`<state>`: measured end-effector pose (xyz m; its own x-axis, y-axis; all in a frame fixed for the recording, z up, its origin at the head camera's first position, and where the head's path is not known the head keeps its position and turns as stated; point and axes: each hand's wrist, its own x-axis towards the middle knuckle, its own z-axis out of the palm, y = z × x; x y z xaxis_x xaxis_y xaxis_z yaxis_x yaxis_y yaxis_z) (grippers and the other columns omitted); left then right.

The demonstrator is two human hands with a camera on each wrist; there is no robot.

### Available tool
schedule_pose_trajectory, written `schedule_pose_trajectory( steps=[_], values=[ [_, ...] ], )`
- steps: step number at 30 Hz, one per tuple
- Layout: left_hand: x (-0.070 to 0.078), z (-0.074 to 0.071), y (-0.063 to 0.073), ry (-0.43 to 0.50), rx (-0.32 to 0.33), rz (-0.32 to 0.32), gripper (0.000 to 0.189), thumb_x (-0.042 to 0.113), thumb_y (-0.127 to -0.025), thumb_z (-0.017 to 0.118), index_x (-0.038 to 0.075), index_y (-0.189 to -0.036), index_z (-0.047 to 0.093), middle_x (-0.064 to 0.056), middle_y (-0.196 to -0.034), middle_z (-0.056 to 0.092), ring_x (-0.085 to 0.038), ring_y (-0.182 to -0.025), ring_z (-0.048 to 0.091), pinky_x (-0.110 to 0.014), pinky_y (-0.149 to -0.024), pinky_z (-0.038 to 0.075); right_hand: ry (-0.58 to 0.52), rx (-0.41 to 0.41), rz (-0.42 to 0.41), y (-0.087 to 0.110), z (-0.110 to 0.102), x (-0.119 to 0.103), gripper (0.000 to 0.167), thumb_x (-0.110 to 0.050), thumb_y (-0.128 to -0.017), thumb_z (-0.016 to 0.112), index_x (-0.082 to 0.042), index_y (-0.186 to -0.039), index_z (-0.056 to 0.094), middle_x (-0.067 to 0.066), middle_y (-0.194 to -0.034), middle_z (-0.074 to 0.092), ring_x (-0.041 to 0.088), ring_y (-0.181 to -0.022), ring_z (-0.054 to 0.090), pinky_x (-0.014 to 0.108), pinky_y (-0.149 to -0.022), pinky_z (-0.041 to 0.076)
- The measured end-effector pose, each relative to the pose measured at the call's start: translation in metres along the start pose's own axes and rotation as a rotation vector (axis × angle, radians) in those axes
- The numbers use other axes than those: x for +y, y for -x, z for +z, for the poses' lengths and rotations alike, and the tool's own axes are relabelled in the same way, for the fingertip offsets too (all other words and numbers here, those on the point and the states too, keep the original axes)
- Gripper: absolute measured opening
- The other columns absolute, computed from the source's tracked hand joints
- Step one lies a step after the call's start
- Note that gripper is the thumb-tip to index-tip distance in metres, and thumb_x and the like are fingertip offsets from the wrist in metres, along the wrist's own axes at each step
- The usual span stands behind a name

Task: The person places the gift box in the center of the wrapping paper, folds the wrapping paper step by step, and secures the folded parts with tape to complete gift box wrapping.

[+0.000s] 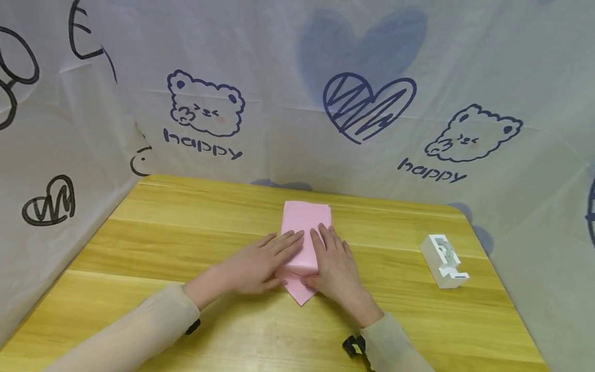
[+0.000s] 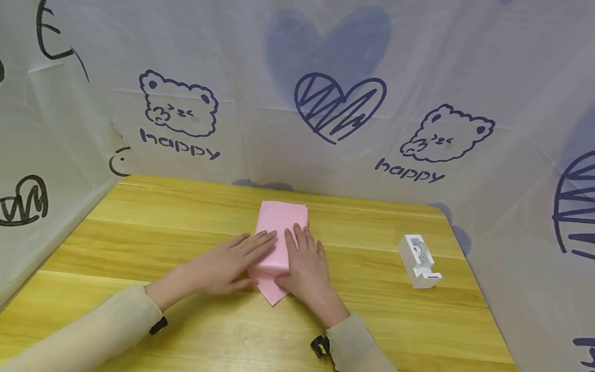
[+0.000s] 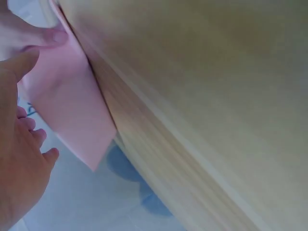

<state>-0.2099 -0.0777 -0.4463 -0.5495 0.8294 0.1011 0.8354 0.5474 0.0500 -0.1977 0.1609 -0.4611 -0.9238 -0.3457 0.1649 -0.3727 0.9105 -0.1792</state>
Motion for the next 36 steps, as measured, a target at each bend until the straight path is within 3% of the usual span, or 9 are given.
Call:
schedule_pose_trajectory(
  steps=[5, 11, 15, 20, 25, 30, 36],
  values=[
    [0.016, -0.006, 0.022, -0.004, 0.048, 0.049, 0.087, 0.04, -0.101, 0.065, 0.005, -0.166, 0.019, -0.008, -0.175, 0.009, -0.024, -0.16, 0.013, -0.048, -0.128, 0.017, 0.003, 0.019, -0.005, 0.0, 0.0, 0.001, 0.115, -0.049, -0.071, 0.094, -0.007, -0.16, 0.035, 0.018, -0.167, 0.03, 0.043, -0.153, 0.029, 0.065, -0.117, 0.034],
    [0.031, -0.001, 0.042, -0.016, 0.095, 0.158, 0.079, 0.036, -0.098, 0.069, 0.001, -0.161, 0.035, -0.012, -0.168, 0.034, -0.026, -0.153, 0.036, -0.049, -0.121, 0.036, 0.001, 0.029, -0.006, 0.0, 0.0, 0.002, 0.116, -0.048, -0.069, 0.095, -0.006, -0.16, 0.037, 0.019, -0.166, 0.032, 0.043, -0.152, 0.03, 0.065, -0.117, 0.035],
    [0.036, 0.006, 0.048, -0.02, 0.005, 0.163, 0.077, 0.046, -0.101, 0.063, 0.0, -0.158, 0.038, -0.015, -0.164, 0.039, -0.028, -0.149, 0.041, -0.048, -0.119, 0.039, -0.005, 0.019, 0.002, 0.0, 0.0, 0.002, 0.116, -0.046, -0.069, 0.096, -0.006, -0.16, 0.036, 0.019, -0.166, 0.031, 0.043, -0.153, 0.03, 0.065, -0.118, 0.034],
    [0.041, 0.012, 0.047, -0.043, -0.134, 0.116, 0.088, 0.065, -0.102, 0.048, 0.0, -0.16, 0.035, -0.016, -0.167, 0.032, -0.027, -0.154, 0.034, -0.046, -0.123, 0.034, -0.015, 0.011, 0.004, 0.0, 0.0, 0.001, 0.116, -0.046, -0.07, 0.095, -0.007, -0.161, 0.035, 0.018, -0.167, 0.03, 0.042, -0.153, 0.029, 0.065, -0.118, 0.033],
    [0.046, 0.014, 0.045, -0.079, -0.221, 0.095, 0.097, 0.075, -0.098, 0.042, 0.001, -0.16, 0.036, -0.016, -0.168, 0.03, -0.028, -0.154, 0.033, -0.042, -0.124, 0.032, -0.015, 0.015, 0.007, 0.0, 0.002, 0.001, 0.115, -0.045, -0.07, 0.095, -0.007, -0.16, 0.036, 0.018, -0.167, 0.03, 0.042, -0.153, 0.029, 0.065, -0.119, 0.033],
    [0.047, 0.013, 0.042, -0.1, -0.253, 0.078, 0.099, 0.079, -0.097, 0.04, 0.003, -0.161, 0.035, -0.014, -0.169, 0.029, -0.028, -0.154, 0.032, -0.041, -0.126, 0.028, -0.008, 0.023, 0.008, 0.0, 0.0, 0.001, 0.115, -0.045, -0.07, 0.096, -0.006, -0.16, 0.036, 0.018, -0.167, 0.03, 0.042, -0.153, 0.03, 0.065, -0.118, 0.033],
    [0.052, 0.016, 0.042, -0.116, -0.208, 0.139, 0.097, 0.078, -0.098, 0.038, 0.003, -0.16, 0.039, -0.013, -0.167, 0.033, -0.028, -0.151, 0.038, -0.042, -0.124, 0.032, -0.007, 0.007, 0.014, 0.0, 0.001, 0.0, 0.116, -0.047, -0.071, 0.095, -0.007, -0.161, 0.035, 0.018, -0.168, 0.029, 0.042, -0.153, 0.028, 0.065, -0.119, 0.031]
  ],
)
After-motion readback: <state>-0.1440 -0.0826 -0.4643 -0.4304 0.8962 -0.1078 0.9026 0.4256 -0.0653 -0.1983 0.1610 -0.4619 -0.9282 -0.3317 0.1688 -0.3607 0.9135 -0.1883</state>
